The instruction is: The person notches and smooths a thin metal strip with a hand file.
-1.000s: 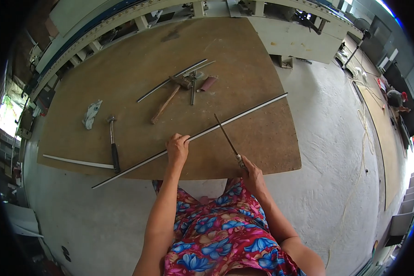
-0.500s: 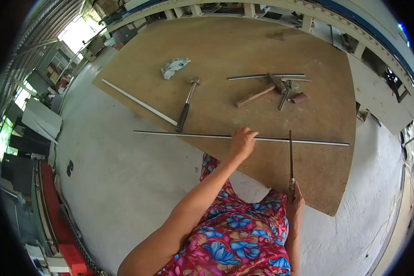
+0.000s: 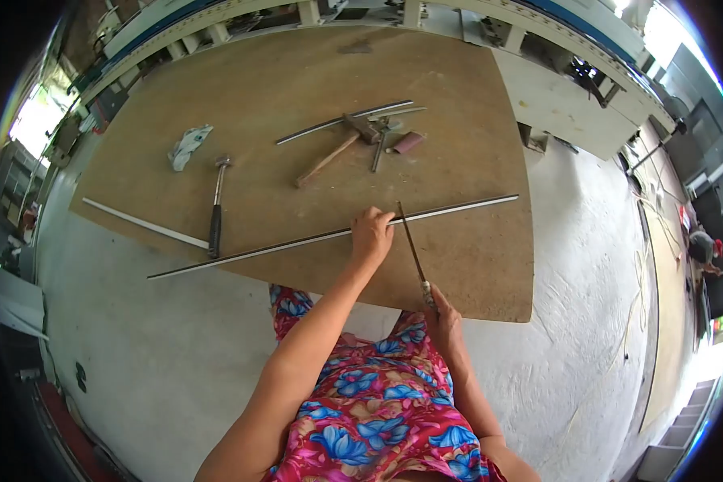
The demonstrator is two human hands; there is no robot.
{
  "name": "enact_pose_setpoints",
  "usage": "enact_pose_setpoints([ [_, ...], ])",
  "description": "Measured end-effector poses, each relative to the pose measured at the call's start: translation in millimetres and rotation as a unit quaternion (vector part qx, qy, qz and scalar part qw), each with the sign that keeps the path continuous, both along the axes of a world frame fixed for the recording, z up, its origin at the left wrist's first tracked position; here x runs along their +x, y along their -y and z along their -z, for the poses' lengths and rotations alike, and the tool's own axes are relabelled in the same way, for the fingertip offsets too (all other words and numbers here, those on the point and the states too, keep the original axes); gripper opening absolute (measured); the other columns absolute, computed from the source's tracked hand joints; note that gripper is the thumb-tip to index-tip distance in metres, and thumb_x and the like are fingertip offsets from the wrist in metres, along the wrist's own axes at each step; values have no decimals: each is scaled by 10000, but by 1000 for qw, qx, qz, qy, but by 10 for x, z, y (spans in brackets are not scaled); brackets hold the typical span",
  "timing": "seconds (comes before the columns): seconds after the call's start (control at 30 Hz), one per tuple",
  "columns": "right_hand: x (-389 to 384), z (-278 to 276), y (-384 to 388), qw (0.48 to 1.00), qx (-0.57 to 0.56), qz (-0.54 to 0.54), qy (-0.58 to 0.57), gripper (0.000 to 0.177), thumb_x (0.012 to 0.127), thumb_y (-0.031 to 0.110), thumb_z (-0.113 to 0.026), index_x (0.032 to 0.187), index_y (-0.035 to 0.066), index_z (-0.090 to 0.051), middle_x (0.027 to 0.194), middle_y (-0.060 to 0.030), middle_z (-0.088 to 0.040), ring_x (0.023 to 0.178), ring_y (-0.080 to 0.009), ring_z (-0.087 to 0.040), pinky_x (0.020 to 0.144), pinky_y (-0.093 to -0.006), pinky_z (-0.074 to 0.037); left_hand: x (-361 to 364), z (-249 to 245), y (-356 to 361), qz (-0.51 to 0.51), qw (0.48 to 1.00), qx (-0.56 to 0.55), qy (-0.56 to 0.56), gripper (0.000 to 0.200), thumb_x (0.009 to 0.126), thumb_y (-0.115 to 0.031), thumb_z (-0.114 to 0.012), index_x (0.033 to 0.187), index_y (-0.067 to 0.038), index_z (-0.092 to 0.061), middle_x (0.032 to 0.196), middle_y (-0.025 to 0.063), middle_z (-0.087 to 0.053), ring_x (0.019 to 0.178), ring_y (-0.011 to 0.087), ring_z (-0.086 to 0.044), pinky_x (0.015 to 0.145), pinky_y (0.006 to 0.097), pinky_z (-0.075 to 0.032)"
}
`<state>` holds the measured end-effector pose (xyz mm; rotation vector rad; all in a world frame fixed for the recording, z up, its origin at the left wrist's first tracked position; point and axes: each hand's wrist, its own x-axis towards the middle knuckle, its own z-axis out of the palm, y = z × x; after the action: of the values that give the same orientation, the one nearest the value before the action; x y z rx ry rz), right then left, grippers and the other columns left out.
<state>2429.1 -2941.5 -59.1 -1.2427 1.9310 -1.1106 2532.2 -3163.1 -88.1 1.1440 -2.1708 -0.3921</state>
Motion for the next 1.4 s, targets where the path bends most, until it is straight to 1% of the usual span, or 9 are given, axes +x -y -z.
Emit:
enact_pose_setpoints([
  [0.03,13,7,13,998,-53,-3,-23,462,854,-7,-499,1316,-2,-508,1035,-259,-645,953,-327,-666,816,-376,-508,-35,44,10,0,1000,1,-1,248,768,-90,-705,1016,-94,-693,976,88,-597,985,296,-563,868,452,-422],
  [0.13,11,-60,15,1000,-16,4,20,450,855,10,-532,1304,-9,-523,1154,-278,-620,1106,-363,-616,900,-374,-488,-89,135,60,-9,1000,-5,11,239,778,-99,-699,1016,-110,-697,974,72,-587,977,288,-555,873,456,-417],
  [0.23,-18,66,7,1000,3,7,-2,442,863,22,-535,1304,-11,-522,1166,-274,-617,1115,-363,-611,912,-381,-482,-166,176,55,-20,999,-16,35,192,801,-125,-692,992,-109,-702,963,69,-582,972,285,-556,859,448,-420],
  [0.53,1,-32,26,1000,-1,2,-8,435,864,2,-537,1299,-19,-524,1146,-270,-627,1101,-376,-613,903,-384,-489,-179,217,99,-14,1000,8,-8,126,799,-147,-708,911,-94,-686,925,67,-572,945,286,-553,832,439,-426],
  [0.63,-3,123,15,997,-43,2,-59,473,839,-9,-527,1311,-18,-511,1074,-281,-633,995,-407,-628,859,-427,-495,-172,241,119,-6,1000,-2,-15,98,797,-137,-711,867,-84,-669,918,68,-570,940,292,-551,829,441,-425],
  [0.83,-1,139,54,998,-18,7,-58,507,828,-21,-525,1333,0,-495,1092,-305,-613,1009,-434,-610,868,-440,-489,-172,283,127,2,999,-32,-13,85,791,-120,-710,850,-79,-663,913,69,-573,930,301,-552,817,444,-425],
  [1.13,-33,267,1158,989,-16,29,-141,523,846,44,-522,1364,91,-472,1014,-296,-586,913,-465,-600,784,-502,-486,-164,231,83,-1,998,-29,-51,70,798,-127,-698,815,-71,-659,885,75,-575,918,312,-557,793,469,-419],
  [1.27,27,227,1030,988,-11,36,-148,516,857,42,-518,1368,94,-470,1010,-296,-573,894,-466,-598,764,-499,-489,-156,253,81,-7,998,-38,-48,87,782,-109,-711,854,-73,-677,879,80,-590,881,308,-566,772,447,-418],
  [1.4,67,182,279,990,5,24,-138,544,848,35,-537,1381,114,-462,979,-278,-578,876,-454,-598,754,-495,-492,-181,240,76,-13,999,-38,-37,82,786,-106,-711,850,-70,-675,874,76,-587,879,303,-568,776,443,-421],
])
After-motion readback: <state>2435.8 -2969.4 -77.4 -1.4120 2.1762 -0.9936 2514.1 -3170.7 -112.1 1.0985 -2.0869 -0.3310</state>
